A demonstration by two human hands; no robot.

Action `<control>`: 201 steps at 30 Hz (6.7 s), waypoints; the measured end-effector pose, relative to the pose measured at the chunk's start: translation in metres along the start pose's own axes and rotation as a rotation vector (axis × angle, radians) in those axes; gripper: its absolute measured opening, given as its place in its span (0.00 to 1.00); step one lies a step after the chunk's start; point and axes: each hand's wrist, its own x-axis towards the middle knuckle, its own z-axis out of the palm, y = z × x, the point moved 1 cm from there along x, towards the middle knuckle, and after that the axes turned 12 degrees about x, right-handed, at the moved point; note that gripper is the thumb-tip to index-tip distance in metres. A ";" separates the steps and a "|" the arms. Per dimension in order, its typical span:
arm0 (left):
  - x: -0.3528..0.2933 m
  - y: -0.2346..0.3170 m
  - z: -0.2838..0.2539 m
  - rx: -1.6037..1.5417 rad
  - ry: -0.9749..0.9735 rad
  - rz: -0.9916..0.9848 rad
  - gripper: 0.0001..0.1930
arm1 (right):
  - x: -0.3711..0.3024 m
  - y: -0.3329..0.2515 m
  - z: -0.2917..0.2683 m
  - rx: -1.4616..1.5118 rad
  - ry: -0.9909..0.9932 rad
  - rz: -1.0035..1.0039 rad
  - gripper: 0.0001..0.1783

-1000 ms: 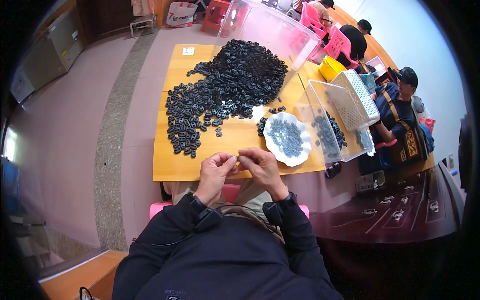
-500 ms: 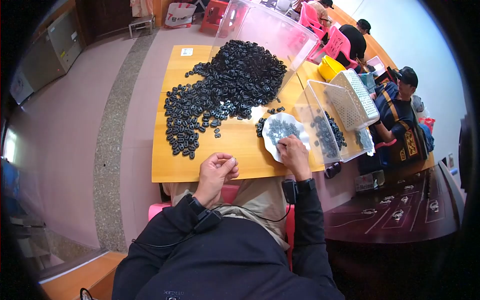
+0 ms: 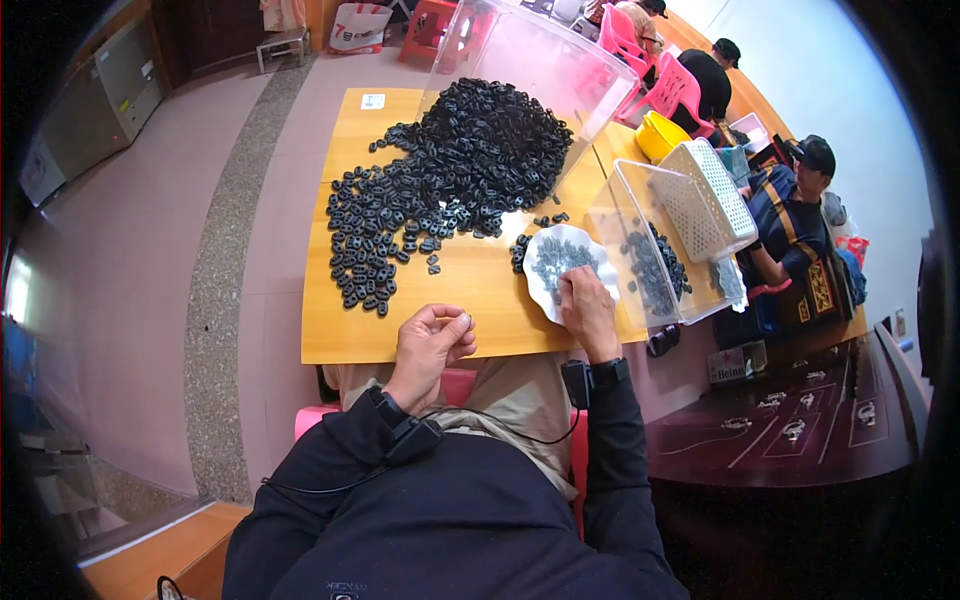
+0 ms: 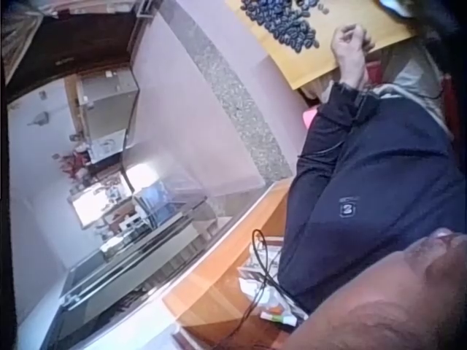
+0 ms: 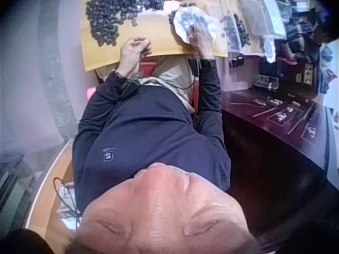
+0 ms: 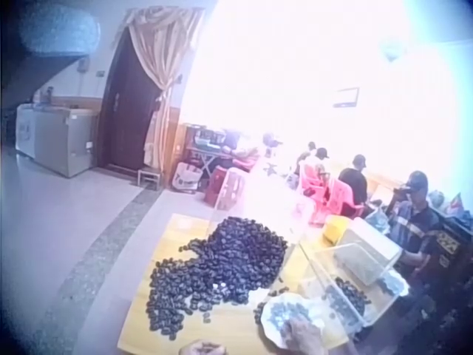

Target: The person picks up a black plastic cord lock and a metal spring, inserts the spring into the cord lock by hand, and places the assembled unit into a clear plastic bin.

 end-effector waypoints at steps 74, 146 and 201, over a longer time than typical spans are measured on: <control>-0.007 0.007 0.009 0.204 -0.134 0.010 0.06 | -0.021 -0.042 -0.013 -0.002 0.098 -0.067 0.05; -0.007 0.005 0.007 0.126 -0.064 -0.088 0.11 | 0.012 -0.005 -0.003 0.236 0.072 -0.090 0.03; -0.002 0.005 -0.001 0.037 -0.173 -0.121 0.11 | -0.038 -0.076 0.043 1.324 -0.368 0.269 0.05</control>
